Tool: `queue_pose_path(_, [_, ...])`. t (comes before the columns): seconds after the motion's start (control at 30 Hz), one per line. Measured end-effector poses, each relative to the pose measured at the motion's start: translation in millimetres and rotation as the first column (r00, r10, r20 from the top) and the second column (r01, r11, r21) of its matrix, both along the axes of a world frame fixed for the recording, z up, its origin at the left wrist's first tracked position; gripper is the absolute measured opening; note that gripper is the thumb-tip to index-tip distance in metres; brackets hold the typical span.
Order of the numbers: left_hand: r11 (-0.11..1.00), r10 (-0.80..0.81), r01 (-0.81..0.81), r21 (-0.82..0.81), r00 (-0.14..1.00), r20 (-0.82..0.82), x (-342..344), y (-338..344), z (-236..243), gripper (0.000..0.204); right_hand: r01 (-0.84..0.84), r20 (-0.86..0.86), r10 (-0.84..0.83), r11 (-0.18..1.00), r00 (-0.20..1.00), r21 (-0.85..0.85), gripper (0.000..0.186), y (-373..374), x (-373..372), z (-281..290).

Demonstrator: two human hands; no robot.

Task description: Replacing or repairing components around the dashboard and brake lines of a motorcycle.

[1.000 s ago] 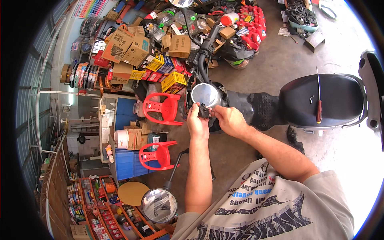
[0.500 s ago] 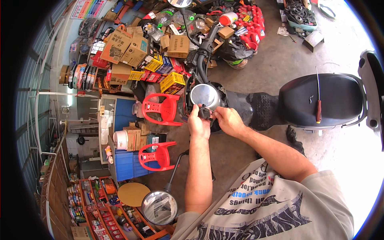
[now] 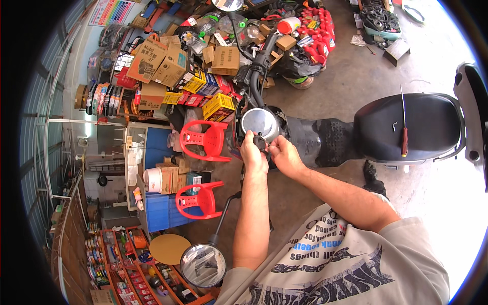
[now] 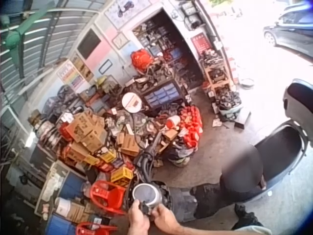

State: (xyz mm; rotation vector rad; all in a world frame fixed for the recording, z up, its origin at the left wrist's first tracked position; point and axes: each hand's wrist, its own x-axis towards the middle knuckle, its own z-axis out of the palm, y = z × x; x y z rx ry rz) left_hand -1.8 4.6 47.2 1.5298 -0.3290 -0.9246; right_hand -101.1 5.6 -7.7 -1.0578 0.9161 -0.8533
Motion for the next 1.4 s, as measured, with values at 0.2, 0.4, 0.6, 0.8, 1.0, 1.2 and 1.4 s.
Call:
queue_pose_path(0.2, [1.0,0.014,-0.014,-0.001,0.995,-0.099,14,-1,-10,0.025,-0.042,-0.092,0.034,0.995,0.995,-0.091,0.013,-8,-13,12])
queue_pose_path(0.4, [0.999,-0.035,0.029,-0.031,0.974,-0.223,20,-1,-12,0.024,-0.157,-0.317,0.048,0.931,0.947,-0.329,0.014,-13,-31,29])
queue_pose_path(0.6, [0.999,-0.036,0.034,-0.014,0.974,-0.225,18,-2,-10,0.024,-0.127,-0.363,-0.049,0.887,0.931,-0.444,0.015,-12,-37,28])
queue_pose_path(0.8, [0.999,-0.048,0.046,-0.017,0.975,-0.215,20,-1,-11,0.024,-0.204,-0.435,-0.016,0.867,0.9,-0.454,0.017,-17,-43,39])
queue_pose_path(1.0, [0.999,-0.04,0.041,0.0,0.983,-0.181,17,0,-10,0.023,-0.256,-0.455,0.017,0.844,0.89,-0.471,0.024,-19,-45,45])
queue_pose_path(1.2, [0.999,-0.049,0.05,0.005,0.987,-0.151,18,0,-11,0.023,-0.275,-0.468,0.042,0.854,0.883,-0.442,0.023,-18,-43,47])
queue_pose_path(1.4, [0.999,-0.045,0.046,0.005,0.987,-0.155,15,1,-9,0.022,-0.261,-0.459,0.034,0.859,0.888,-0.44,0.024,-17,-41,45])
